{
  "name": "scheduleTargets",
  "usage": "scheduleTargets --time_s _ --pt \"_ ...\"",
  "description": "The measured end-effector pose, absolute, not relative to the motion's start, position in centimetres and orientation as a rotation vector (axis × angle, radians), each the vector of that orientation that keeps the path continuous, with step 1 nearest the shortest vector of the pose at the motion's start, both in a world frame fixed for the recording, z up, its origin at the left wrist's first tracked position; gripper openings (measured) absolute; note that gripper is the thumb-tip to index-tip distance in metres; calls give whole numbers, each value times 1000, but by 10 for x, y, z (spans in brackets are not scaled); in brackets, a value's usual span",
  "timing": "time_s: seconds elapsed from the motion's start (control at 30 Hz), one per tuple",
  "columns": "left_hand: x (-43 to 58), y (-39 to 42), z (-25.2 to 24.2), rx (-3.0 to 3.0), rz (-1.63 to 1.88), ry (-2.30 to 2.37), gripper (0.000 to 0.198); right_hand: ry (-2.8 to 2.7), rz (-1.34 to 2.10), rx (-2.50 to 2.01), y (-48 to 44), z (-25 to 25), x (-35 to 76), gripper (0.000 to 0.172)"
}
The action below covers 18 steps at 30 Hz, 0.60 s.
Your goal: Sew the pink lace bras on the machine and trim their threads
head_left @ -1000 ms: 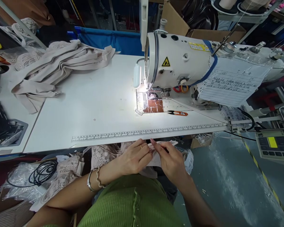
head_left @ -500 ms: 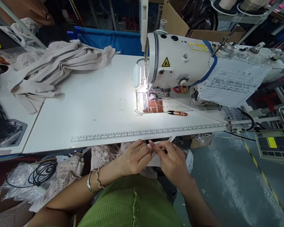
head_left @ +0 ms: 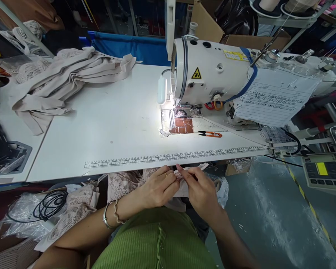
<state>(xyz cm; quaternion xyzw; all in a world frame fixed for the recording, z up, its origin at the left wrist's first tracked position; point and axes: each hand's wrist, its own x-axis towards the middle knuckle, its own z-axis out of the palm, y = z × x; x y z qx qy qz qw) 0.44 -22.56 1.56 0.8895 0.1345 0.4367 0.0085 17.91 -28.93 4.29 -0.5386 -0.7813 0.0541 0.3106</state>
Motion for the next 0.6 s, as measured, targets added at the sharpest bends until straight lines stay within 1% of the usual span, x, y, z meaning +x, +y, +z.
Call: scheduleTargets --time_s 0.03,0.13,0.17,0.2,0.27,0.33,0.37,0.43,0.47,0.53,0.6 --pt "5 -227 14 2759 1366 423 18 -1960 260 -1417 -289 43 178 46" --pt "8 -232 10 2616 1349 517 13 -1598 571 -1359 -285 44 177 26" --pt "9 -233 10 2538 1300 589 10 -1484 676 -1306 -284 44 177 28" --pt "9 -234 10 2454 1216 652 9 -1380 795 -1242 -282 43 177 34" --pt "8 -232 12 2306 980 706 16 -1249 1036 -1118 -281 39 179 40" --pt "5 -228 15 2199 716 675 24 -1251 1146 -1092 -283 35 189 42" --pt "2 -226 16 2145 608 662 27 -1281 1111 -1149 -285 33 200 44" --pt "-5 -221 19 2012 432 686 30 -1290 847 -1399 -295 30 233 47" --pt "-9 -219 21 1941 365 704 31 -1219 637 -1582 -302 29 255 45" --pt "-14 -215 25 1809 287 716 34 -898 164 -1929 -317 29 307 33" --pt "-16 -212 29 1703 265 689 36 -513 -23 -1965 -331 31 351 26"
